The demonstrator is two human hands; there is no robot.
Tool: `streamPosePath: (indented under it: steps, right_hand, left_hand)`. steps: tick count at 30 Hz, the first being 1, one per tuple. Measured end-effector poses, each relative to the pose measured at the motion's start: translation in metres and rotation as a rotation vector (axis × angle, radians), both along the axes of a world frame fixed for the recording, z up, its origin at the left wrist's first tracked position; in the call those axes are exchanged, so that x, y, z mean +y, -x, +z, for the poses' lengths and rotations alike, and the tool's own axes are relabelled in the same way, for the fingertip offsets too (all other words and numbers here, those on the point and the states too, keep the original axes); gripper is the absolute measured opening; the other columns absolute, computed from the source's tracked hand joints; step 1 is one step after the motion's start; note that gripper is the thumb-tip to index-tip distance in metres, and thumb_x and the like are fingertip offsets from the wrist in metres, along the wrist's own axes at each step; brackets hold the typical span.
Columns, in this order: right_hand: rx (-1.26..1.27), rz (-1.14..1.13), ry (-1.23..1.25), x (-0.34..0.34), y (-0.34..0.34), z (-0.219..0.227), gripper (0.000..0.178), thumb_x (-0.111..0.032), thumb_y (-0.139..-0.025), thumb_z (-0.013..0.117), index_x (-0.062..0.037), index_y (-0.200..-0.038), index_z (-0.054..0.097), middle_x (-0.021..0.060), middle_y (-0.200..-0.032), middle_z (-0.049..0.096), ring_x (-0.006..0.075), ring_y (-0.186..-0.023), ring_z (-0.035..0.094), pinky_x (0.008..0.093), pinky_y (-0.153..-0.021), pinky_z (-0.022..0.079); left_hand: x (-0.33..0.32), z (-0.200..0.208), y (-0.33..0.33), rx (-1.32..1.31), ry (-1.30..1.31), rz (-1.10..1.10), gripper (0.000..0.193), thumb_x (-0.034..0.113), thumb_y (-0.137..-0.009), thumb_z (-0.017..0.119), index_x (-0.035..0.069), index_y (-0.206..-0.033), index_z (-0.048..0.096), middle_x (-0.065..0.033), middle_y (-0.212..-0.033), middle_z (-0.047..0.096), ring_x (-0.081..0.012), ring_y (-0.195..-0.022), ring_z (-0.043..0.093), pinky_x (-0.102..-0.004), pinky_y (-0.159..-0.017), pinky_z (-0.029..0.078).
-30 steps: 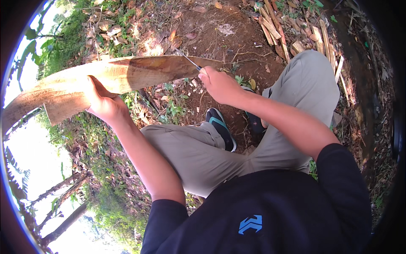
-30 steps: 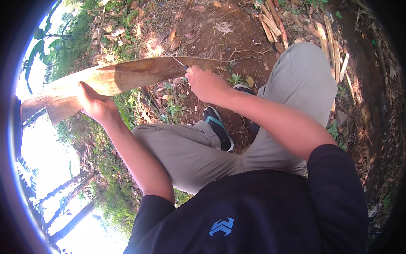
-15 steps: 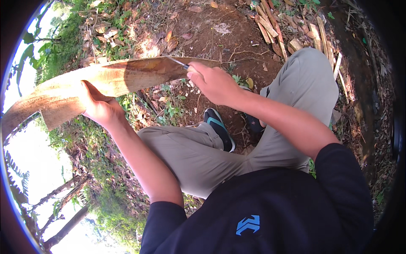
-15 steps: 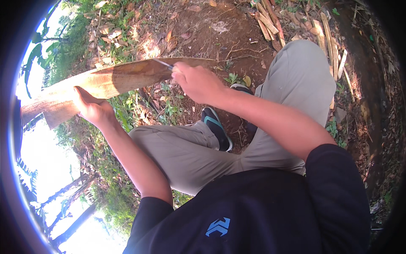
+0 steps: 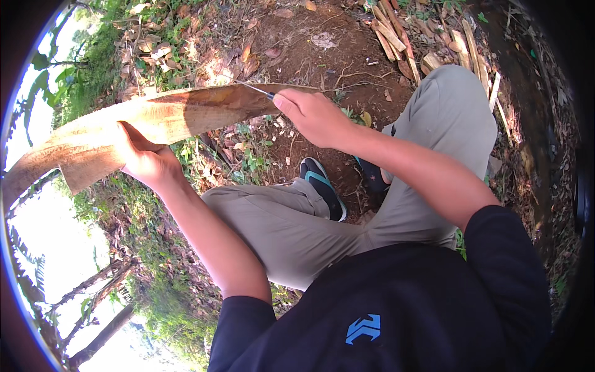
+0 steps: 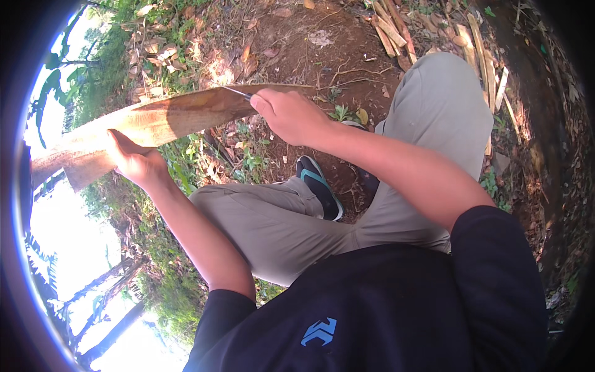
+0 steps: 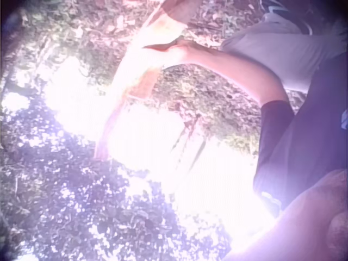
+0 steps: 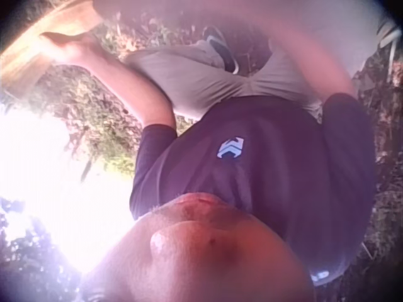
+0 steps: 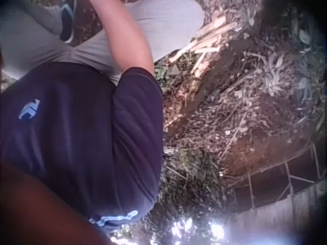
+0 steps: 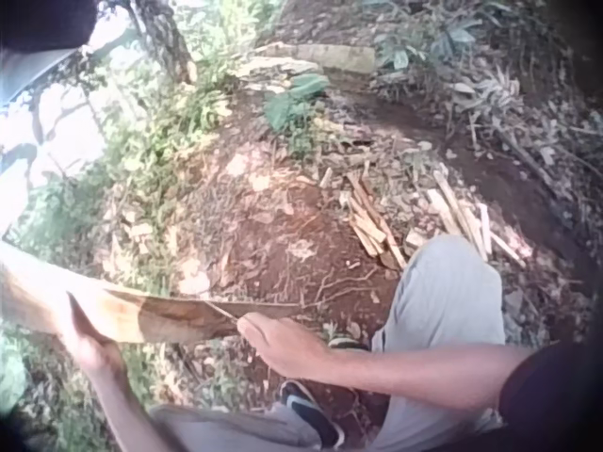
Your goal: The person sits on the ground and uses a knife to shave thin strips from a piece of wood held in their left hand. They repeatedly scrape the blade along the wood's surface to remove bark and create shavings.
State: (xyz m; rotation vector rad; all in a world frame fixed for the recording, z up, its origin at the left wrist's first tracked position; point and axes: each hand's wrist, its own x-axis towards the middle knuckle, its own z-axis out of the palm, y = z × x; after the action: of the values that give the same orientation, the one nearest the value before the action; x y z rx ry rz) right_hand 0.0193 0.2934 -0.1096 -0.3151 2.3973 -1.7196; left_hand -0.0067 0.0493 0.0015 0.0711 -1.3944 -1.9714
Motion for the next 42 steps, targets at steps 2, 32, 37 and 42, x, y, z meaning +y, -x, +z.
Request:
streamPosePath:
  steps: [2, 32, 37, 42]
  right_hand:
    - [-0.078, -0.037, -0.07, 0.001, 0.003, -0.016, 0.044, -0.04, -0.101, 0.038, -0.0019, -0.101, 0.06, 0.0198, -0.074, 0.06, 0.0391, -0.073, 0.06, 0.047, -0.069, 0.044]
    - [-0.11, -0.026, -0.305, 0.005, -0.004, 0.006, 0.037, -0.036, -0.1, 0.035, -0.0075, -0.105, 0.058, 0.0218, -0.079, 0.066, 0.0445, -0.078, 0.063, 0.0557, -0.073, 0.048]
    - [-0.073, -0.041, -0.314, 0.006, -0.005, 0.004, 0.035, -0.035, -0.099, 0.039, -0.006, -0.108, 0.057, 0.0213, -0.075, 0.064, 0.0434, -0.076, 0.062, 0.0536, -0.07, 0.046]
    - [-0.162, -0.006, -0.3, 0.003, 0.003, -0.007, 0.039, -0.033, -0.098, 0.038, 0.0005, -0.104, 0.056, 0.0264, -0.086, 0.065, 0.0452, -0.085, 0.062, 0.0545, -0.077, 0.046]
  left_hand:
    - [-0.002, -0.002, 0.004, -0.003, 0.007, 0.025, 0.036, 0.011, -0.092, 0.063, 0.002, -0.125, 0.052, -0.0082, -0.119, 0.061, -0.0149, -0.108, 0.059, -0.0323, -0.097, 0.048]
    - [0.002, 0.002, 0.002, 0.025, 0.012, 0.006, 0.032, 0.01, -0.092, 0.063, 0.002, -0.122, 0.055, -0.0077, -0.117, 0.062, -0.015, -0.108, 0.059, -0.0311, -0.096, 0.048]
    - [0.006, 0.003, 0.003, 0.004, -0.009, 0.005, 0.034, 0.011, -0.092, 0.063, 0.002, -0.123, 0.054, -0.0074, -0.117, 0.061, -0.0152, -0.108, 0.058, -0.0319, -0.097, 0.048]
    - [0.0, -0.001, 0.005, 0.028, 0.034, -0.02, 0.038, 0.01, -0.09, 0.065, 0.002, -0.125, 0.052, -0.0082, -0.115, 0.061, -0.0162, -0.107, 0.058, -0.0337, -0.097, 0.048]
